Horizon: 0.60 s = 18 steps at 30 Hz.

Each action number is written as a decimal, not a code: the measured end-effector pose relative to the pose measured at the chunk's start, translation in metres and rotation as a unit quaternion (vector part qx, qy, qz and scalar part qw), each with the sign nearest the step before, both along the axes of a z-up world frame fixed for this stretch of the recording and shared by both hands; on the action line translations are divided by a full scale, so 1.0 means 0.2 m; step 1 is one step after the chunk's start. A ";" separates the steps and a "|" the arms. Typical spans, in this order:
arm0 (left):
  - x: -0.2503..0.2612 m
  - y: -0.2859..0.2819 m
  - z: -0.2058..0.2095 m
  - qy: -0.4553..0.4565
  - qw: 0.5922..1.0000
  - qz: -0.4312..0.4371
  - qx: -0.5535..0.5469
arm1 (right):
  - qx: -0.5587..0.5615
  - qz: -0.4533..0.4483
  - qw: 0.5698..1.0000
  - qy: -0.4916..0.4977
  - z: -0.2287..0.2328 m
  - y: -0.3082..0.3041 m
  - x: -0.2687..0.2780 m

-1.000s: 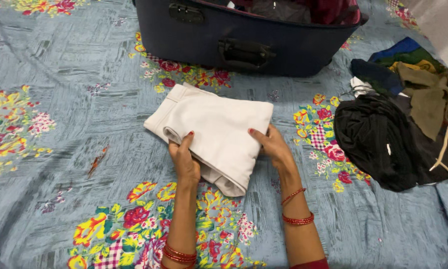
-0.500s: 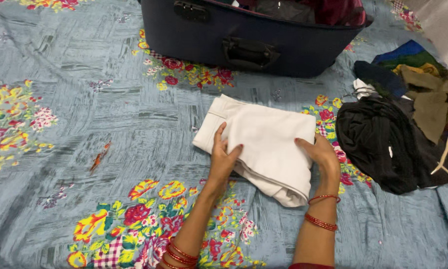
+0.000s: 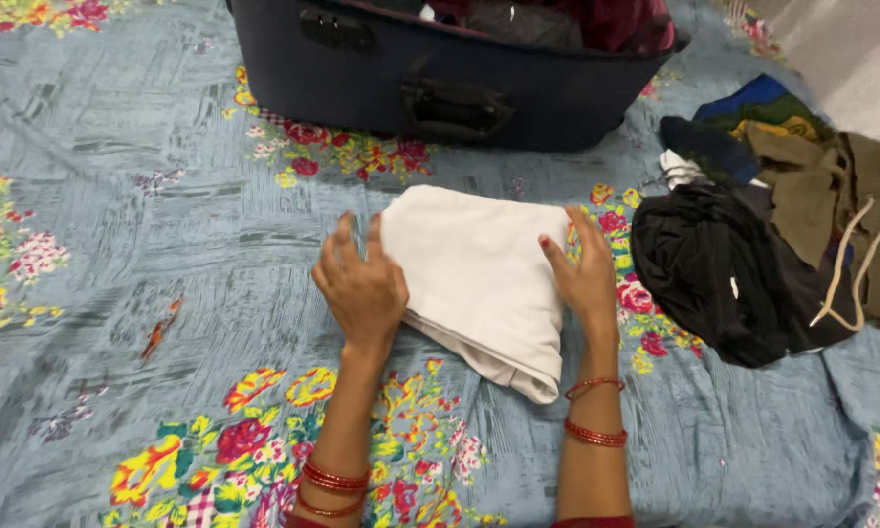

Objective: The person folds a pair of black trousers and a pair of white trousers on a bed, then places them into an open suitcase. The person handles each garment by hand, smoothing and folding them before packing.

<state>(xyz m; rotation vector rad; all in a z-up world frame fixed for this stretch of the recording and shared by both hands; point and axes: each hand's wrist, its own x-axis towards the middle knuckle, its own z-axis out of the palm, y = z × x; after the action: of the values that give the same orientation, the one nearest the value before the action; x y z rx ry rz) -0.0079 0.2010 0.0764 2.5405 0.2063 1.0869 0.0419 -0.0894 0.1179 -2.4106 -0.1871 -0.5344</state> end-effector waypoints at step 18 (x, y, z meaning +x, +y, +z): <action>-0.04 -0.01 0.02 -0.037 0.988 -0.144 0.045 | -0.193 0.000 0.970 0.144 -0.09 0.15 0.01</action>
<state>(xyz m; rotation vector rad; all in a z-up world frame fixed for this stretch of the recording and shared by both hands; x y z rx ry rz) -0.0168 0.1993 0.0806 2.5008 -0.2286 1.0941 0.0442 -0.0586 0.0992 -2.8326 -0.1775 -0.1485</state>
